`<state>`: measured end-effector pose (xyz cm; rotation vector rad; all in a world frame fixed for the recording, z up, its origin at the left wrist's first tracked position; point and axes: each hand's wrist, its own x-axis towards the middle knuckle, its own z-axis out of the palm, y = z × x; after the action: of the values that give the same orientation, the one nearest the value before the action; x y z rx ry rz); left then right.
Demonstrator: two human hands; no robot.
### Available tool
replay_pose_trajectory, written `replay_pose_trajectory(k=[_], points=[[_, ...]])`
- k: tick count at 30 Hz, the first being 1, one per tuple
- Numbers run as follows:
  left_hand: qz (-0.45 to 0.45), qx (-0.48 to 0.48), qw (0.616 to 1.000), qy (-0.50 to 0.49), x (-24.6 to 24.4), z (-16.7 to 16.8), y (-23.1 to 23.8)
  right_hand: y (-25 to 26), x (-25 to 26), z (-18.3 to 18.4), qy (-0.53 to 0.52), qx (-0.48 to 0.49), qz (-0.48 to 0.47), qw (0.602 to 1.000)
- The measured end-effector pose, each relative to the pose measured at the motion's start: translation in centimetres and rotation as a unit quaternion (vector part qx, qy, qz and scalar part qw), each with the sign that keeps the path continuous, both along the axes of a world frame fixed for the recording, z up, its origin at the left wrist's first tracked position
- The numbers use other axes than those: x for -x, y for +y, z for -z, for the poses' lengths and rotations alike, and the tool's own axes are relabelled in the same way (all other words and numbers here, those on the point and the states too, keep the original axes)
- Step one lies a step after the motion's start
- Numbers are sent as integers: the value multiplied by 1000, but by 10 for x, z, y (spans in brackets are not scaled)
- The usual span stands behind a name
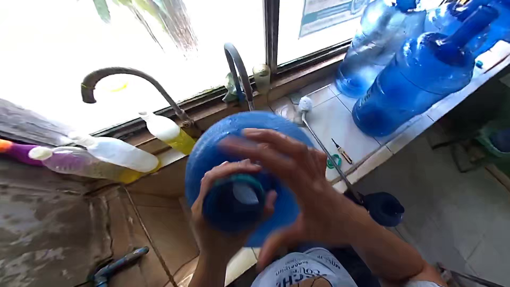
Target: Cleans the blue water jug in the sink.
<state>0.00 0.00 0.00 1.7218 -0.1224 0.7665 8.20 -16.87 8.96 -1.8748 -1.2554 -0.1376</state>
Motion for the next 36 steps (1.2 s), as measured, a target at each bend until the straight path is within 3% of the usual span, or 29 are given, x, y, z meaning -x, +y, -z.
replay_pose_trajectory(k=[3, 7, 9, 11, 15, 17, 21, 25, 27, 31, 36], points=[[-16, 7, 999, 30, -104, 79, 27, -49, -113, 97, 96, 127, 194, 968], [-10, -51, 977, 206, -211, 195, 42, -152, -228, 256, 265, 299, 464, 791], [8, -110, 960, 258, -248, 230, 47, -187, -245, 294, 285, 340, 517, 732], [23, -199, 928, 313, -270, 245, 52, -207, -249, 314, 301, 371, 511, 715], [15, -357, 827, 434, -273, 251, 59, -216, -257, 315, 355, 400, 468, 703], [-13, -333, 774, 539, -260, 239, 55, -210, -256, 302, 360, 373, 482, 707], [-16, -117, 712, 692, -199, 208, 51, -190, -235, 266, 356, 327, 428, 764], [15, 248, 642, 725, -114, 235, 32, -149, -178, 244, 418, 286, 264, 821], [-5, 355, 615, 704, -96, 245, 8, -115, -146, 233, 446, 324, 185, 814], [-3, 470, 567, 676, -79, 273, -28, -58, -88, 221, 426, 474, 119, 762], [-17, 490, 589, 642, -64, 296, -47, -33, -48, 228, 430, 519, 92, 733]])
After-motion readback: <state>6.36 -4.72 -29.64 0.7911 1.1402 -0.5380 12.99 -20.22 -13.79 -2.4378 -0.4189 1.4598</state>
